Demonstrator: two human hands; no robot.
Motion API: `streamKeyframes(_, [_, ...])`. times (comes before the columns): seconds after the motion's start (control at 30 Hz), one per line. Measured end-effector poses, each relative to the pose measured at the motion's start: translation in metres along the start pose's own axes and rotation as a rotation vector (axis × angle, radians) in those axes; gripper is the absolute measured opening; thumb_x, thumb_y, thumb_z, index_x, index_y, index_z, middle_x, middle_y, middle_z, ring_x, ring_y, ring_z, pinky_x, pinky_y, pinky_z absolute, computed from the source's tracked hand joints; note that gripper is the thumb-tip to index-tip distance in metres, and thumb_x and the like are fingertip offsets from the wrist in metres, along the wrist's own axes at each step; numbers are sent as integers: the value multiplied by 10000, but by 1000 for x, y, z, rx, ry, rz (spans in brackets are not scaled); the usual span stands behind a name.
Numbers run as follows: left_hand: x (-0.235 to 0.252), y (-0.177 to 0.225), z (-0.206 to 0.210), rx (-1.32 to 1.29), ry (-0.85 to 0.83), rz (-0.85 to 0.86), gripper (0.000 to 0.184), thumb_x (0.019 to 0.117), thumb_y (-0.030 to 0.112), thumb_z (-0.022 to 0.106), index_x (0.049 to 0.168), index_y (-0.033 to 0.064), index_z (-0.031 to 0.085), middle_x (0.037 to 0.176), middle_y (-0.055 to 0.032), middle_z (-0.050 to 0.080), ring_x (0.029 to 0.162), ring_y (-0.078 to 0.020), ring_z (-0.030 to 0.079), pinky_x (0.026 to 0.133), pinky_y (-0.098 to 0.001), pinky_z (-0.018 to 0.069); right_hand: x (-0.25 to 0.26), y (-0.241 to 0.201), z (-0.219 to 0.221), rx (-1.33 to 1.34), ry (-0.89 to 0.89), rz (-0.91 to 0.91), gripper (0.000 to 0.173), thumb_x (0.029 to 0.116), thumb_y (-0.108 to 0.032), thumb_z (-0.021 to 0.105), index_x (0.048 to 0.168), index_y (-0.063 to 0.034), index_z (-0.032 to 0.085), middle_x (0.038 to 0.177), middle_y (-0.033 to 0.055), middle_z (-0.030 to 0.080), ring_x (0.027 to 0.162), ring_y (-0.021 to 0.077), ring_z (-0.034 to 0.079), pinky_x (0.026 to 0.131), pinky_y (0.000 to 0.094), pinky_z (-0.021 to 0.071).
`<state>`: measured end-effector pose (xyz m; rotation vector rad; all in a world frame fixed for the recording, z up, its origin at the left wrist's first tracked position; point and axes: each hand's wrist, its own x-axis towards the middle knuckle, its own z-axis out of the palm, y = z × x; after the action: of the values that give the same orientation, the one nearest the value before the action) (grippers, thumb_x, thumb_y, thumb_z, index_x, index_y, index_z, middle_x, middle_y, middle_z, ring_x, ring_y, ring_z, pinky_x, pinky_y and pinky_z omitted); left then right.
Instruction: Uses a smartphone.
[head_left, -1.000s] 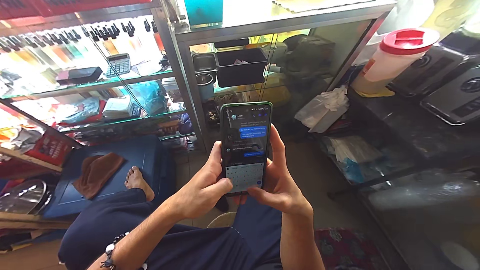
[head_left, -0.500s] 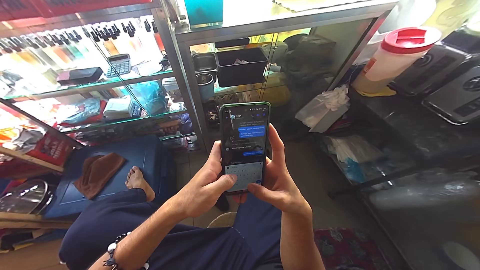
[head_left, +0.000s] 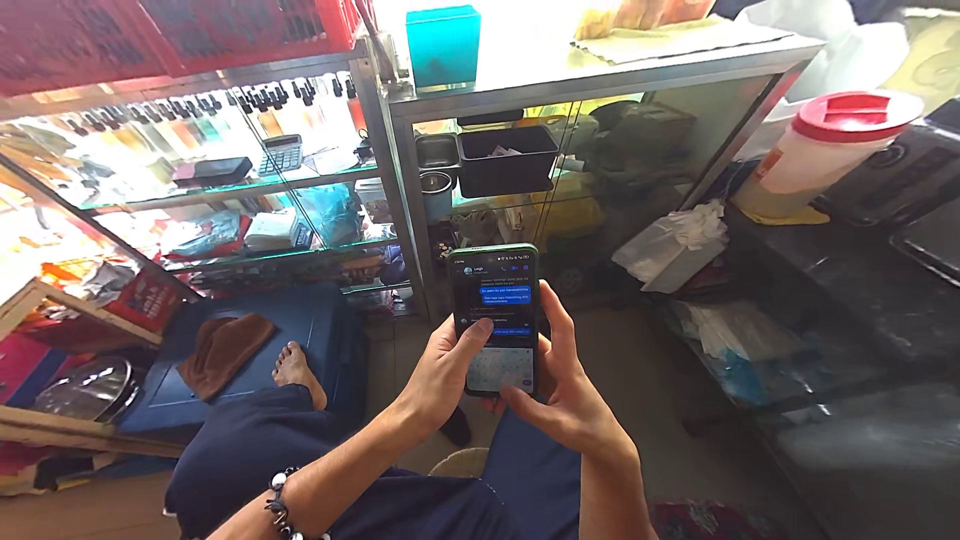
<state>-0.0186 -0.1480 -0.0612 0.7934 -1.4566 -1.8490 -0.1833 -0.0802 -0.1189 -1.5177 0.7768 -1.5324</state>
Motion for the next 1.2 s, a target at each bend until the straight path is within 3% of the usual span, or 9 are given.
streamKeyframes(0.23, [0,-2,1,-3,-7,-9,319,1105,245,376,1303,71,554,1097,-92,712,1011,-164,711,905,-340,597,0,-1,-2,-2,0,7,1049,886,-21,674,1622,-290,-23,1379,123,567,987,238,715,722,376,658])
streamKeyframes(0.5, [3,-8,-1,-19,-6,-10,405,1063,329,328,1308,95,550,1122,-81,705,1049,-158,696,936,-344,579,-2,0,-3,-36,-1,4,1042,893,-36,668,1626,-263,-37,1371,128,572,987,234,712,750,383,654])
streamKeyframes(0.7, [6,-12,-4,23,32,2,455,1072,438,340,1313,135,579,1140,-82,706,1068,-177,690,944,-369,575,-1,1,0,-47,4,11,1062,887,-38,676,1623,-325,-32,1375,127,567,1008,248,708,778,411,652])
streamKeyframes(0.83, [4,-14,-9,48,-41,12,556,998,586,402,1347,186,565,1171,-56,698,1090,-169,680,949,-365,567,-1,1,-4,32,-9,31,1036,914,-49,663,1613,-370,-31,1372,127,563,988,254,708,755,408,652])
streamKeyframes(0.93, [2,-10,-9,32,-104,5,552,997,539,413,1414,186,492,1189,-65,690,1089,-177,684,937,-359,576,-1,-1,-7,136,-12,52,1017,923,-8,629,1605,-402,-15,1333,128,587,910,260,724,684,387,657])
streamKeyframes(1.03, [1,-9,-9,41,-173,24,524,1015,452,388,1489,238,322,1251,-79,648,1108,-205,678,910,-364,590,0,-1,-11,238,-24,49,1000,927,-1,611,1599,-417,-1,1329,133,600,905,280,731,660,401,659])
streamKeyframes(1.1, [0,-8,-9,39,-204,54,475,1006,321,362,1471,287,268,1240,-64,638,1075,-192,688,864,-350,602,0,-2,-13,308,-28,53,979,929,-11,610,1589,-430,20,1341,130,594,913,285,731,649,402,657])
streamKeyframes(1.2, [-1,-7,-9,21,-250,61,542,981,144,342,1497,281,248,1242,-73,635,1053,-194,697,866,-357,605,0,-2,-15,357,-27,39,961,939,-22,613,1592,-431,39,1339,138,598,904,288,734,618,395,655])
